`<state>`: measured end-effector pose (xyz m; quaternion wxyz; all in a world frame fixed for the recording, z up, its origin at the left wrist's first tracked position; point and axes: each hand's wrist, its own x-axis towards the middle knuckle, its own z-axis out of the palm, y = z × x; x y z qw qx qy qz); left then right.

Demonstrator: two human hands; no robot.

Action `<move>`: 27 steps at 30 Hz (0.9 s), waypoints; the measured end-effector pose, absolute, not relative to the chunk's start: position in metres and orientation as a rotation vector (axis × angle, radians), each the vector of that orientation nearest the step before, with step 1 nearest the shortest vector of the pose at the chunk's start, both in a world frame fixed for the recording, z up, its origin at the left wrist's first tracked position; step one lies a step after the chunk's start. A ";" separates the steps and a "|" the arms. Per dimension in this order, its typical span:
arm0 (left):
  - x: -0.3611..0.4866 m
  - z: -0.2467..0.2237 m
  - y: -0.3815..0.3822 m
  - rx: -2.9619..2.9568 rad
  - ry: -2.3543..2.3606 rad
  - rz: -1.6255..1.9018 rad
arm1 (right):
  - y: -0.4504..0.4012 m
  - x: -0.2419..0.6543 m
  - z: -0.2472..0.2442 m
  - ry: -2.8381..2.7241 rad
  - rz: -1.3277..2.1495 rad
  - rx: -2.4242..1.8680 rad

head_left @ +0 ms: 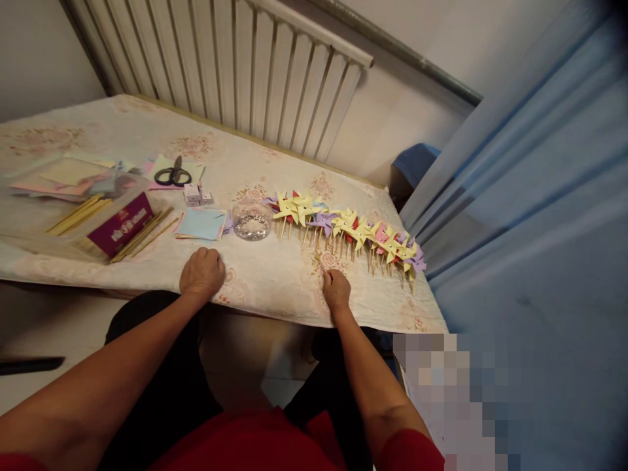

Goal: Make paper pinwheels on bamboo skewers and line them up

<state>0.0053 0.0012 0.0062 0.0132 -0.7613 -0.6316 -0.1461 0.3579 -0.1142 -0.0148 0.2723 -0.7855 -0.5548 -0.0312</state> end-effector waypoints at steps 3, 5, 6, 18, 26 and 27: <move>0.005 0.006 0.001 -2.378 -1.978 -0.490 | -0.114 0.358 -0.015 -1.498 -0.084 -2.087; 0.005 0.007 0.001 -2.380 -1.983 -0.485 | -0.114 0.358 -0.016 -1.490 -0.090 -2.081; 0.005 0.007 0.000 -2.379 -1.983 -0.480 | -0.114 0.358 -0.016 -1.484 -0.093 -2.081; 0.006 0.009 0.000 -2.349 -1.943 -0.424 | -0.114 0.359 -0.017 -1.486 -0.093 -2.067; 0.006 0.007 0.001 -2.340 -1.927 -0.421 | -0.114 0.359 -0.017 -1.487 -0.099 -2.066; 0.006 0.007 0.001 -2.339 -1.925 -0.423 | -0.114 0.359 -0.017 -1.489 -0.101 -2.063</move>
